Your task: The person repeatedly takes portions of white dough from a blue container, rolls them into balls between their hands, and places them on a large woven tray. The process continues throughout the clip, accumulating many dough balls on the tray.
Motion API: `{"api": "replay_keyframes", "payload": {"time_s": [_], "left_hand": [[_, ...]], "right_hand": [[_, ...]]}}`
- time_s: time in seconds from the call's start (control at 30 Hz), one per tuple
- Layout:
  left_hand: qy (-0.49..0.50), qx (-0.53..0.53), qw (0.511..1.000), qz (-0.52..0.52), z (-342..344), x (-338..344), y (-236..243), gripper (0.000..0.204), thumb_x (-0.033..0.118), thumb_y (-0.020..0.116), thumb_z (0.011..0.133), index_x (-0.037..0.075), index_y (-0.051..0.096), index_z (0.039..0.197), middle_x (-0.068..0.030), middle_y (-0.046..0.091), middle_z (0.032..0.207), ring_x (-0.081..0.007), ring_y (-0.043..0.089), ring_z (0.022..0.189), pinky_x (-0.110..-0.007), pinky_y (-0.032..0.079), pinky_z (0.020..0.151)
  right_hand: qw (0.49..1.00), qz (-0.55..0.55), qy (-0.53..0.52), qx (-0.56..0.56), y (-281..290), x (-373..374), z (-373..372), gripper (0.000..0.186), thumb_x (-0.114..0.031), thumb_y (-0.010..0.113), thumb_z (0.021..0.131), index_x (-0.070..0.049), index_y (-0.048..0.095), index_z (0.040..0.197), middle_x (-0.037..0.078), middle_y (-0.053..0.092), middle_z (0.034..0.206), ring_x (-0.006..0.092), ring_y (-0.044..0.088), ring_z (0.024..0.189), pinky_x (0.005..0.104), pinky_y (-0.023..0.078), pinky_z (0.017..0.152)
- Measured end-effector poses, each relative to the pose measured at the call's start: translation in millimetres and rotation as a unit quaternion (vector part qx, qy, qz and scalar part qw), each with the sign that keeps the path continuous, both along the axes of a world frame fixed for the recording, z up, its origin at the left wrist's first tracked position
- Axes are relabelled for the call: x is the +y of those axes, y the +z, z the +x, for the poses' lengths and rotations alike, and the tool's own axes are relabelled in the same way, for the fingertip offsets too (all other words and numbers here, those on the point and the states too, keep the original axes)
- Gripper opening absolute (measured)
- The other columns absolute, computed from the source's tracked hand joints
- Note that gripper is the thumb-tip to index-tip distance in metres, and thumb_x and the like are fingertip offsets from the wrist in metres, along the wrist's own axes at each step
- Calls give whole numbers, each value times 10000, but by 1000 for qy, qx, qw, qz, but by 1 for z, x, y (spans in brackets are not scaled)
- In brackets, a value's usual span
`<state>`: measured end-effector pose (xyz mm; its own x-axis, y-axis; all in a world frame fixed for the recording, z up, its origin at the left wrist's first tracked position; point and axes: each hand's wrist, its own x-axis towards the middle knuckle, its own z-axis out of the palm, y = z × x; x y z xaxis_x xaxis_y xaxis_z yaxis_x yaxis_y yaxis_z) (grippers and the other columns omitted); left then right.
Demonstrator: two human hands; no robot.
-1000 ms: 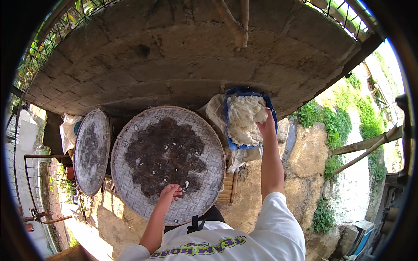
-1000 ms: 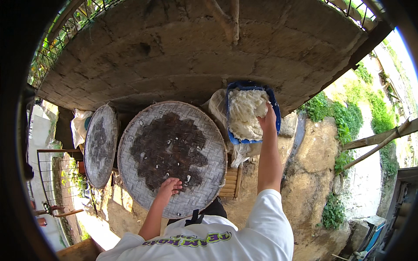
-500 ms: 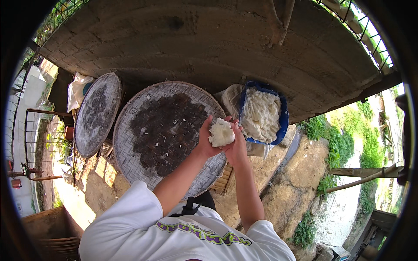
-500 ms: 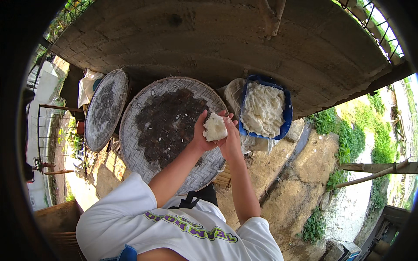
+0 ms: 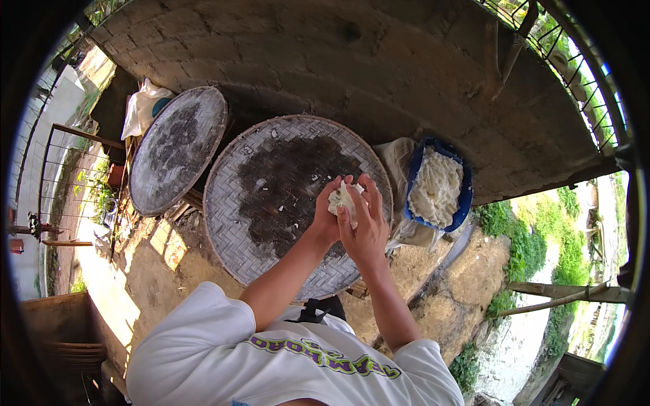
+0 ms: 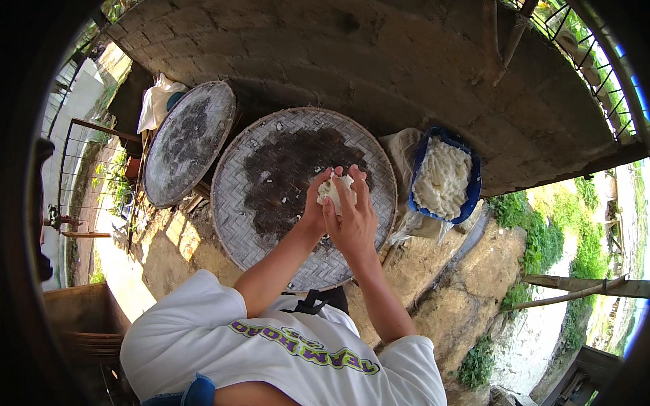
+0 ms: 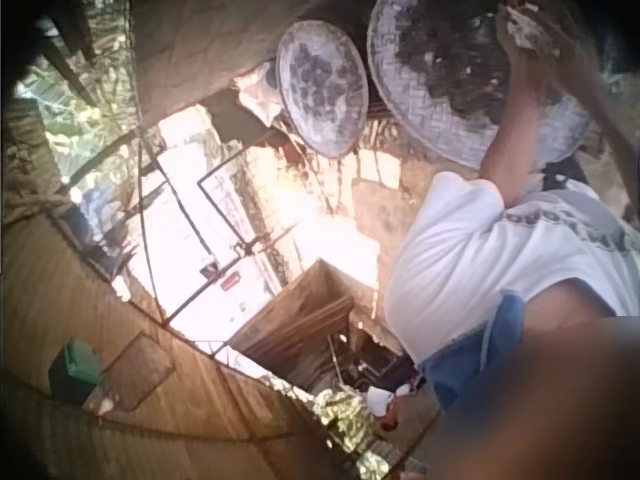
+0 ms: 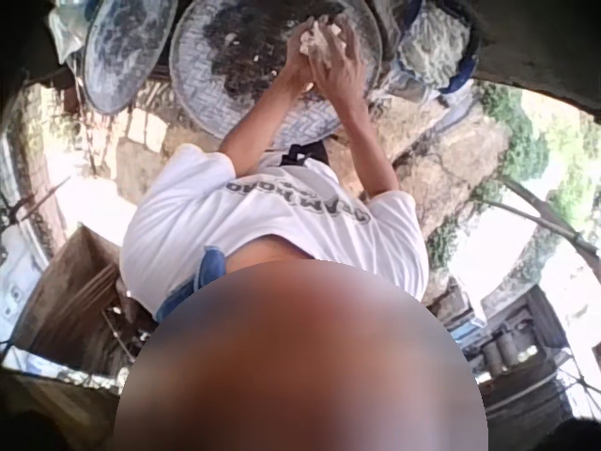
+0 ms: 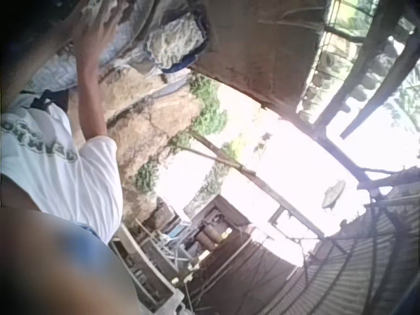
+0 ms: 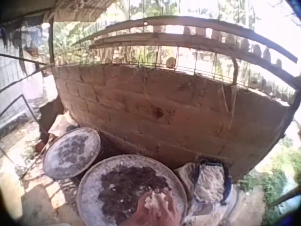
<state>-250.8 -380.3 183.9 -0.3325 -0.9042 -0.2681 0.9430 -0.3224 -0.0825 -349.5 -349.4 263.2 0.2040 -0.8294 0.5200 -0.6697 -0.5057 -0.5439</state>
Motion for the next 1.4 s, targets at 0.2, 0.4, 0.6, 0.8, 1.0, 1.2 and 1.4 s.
{"api": "replay_keyframes", "payload": {"time_s": [0.2,0.4,0.6,0.8,1.0,1.2,1.4], "left_hand": [[-31,160,985,-54,44,18,15,268,288,507,1063,106,691,1133,-101,701,1252,-294,589,1302,-470,488,1114],[-74,4,996,-42,69,30,40,476,436,358,1086,105,580,1345,-123,592,1411,-297,562,1324,-476,438,1149],[-115,28,991,-64,97,48,37,602,539,345,1060,70,549,1379,-154,485,1519,-321,405,1466,-470,357,1213],[-208,-8,974,-91,133,62,52,716,656,269,1057,107,505,1451,-171,525,1459,-340,458,1414,-479,393,1185],[-167,-145,975,16,157,75,82,860,743,128,1013,107,438,1503,-144,561,1419,-344,541,1332,-514,432,1146],[-227,-88,968,-64,193,96,85,721,663,242,1049,99,515,1406,-131,625,1288,-304,628,1208,-483,492,1082],[-206,-129,970,27,198,88,94,661,626,303,1045,93,546,1352,-121,622,1294,-300,626,1202,-497,508,1049]], "right_hand": [[998,-23,22,51,29,3,23,361,-292,734,886,-74,710,1173,125,631,1332,340,614,1186,485,409,1033],[991,42,65,-105,11,-2,69,302,-257,701,931,-39,744,1136,150,697,1220,322,664,1148,448,507,990],[838,251,-76,-479,18,43,113,403,-332,693,973,-25,706,1234,211,665,1247,351,638,1203,435,487,1020],[995,-49,73,-40,35,54,121,398,-276,715,952,-12,695,1250,203,677,1203,334,664,1117,400,520,943],[873,191,-73,-443,26,80,166,334,-265,592,1067,2,689,1242,155,700,1193,240,672,1083,355,521,929],[982,14,-4,-186,28,91,171,386,-276,604,1013,-18,668,1293,184,637,1299,296,581,1243,406,475,1009],[826,276,13,-491,28,85,177,318,-256,570,1051,-17,677,1231,90,703,1185,176,676,1025,331,556,836]]}}
